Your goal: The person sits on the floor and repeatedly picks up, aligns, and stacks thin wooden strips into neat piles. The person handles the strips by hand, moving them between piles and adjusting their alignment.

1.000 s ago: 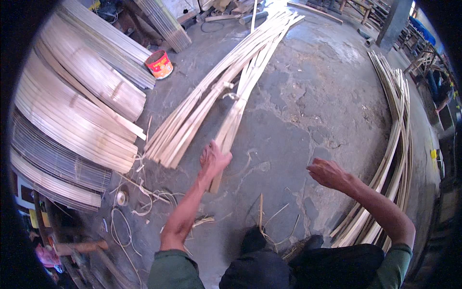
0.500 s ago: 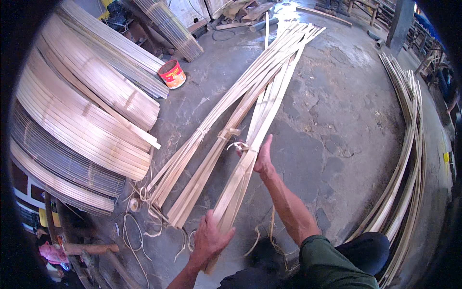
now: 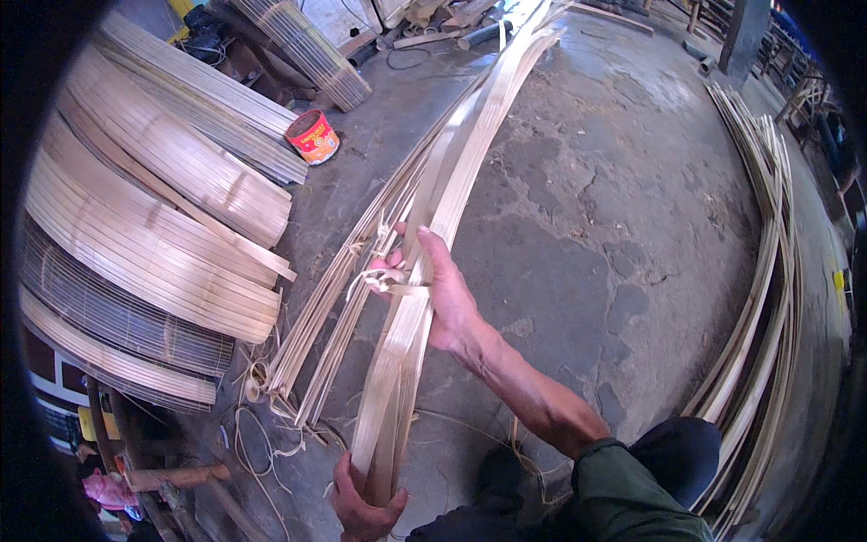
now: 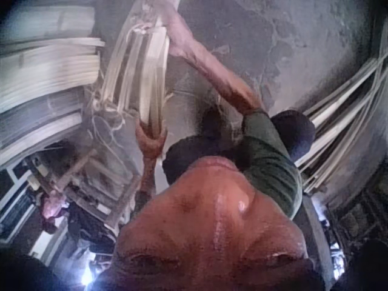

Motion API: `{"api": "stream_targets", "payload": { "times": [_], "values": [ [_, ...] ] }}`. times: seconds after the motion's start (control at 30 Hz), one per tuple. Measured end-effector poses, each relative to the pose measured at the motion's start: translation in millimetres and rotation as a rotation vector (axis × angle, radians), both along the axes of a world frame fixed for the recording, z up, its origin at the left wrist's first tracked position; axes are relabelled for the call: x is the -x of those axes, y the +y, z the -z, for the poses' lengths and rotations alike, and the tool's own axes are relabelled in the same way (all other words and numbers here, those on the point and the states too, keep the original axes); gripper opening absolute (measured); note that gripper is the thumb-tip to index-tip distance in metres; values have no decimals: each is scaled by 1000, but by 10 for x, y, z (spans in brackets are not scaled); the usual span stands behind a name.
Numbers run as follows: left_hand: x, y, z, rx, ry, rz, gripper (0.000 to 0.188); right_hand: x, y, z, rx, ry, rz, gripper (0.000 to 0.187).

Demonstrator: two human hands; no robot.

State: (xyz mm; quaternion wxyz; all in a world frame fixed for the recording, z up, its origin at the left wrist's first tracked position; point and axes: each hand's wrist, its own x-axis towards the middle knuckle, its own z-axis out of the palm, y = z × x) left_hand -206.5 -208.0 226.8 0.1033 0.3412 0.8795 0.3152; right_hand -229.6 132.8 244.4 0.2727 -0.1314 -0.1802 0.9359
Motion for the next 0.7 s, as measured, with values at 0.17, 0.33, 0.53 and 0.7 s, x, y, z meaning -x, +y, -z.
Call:
{"api": "stream_targets", "payload": {
  "times": [0.17,0.33,0.53,0.7],
  "values": [
    [-1,-348,154,88,-111,63,103,-187,-238,-515,-133,-17,34,57],
    [-79,-366,330,-154,-247,-2,98,-324,-280,-778,-269,14,72,61],
    [17,254,372,-244,-119,176,97,-539,160,-805,-338,-12,206,54],
    [-142,711,497,-142,-86,253,93,-821,510,-620,-409,-67,242,57]
  ]
}}
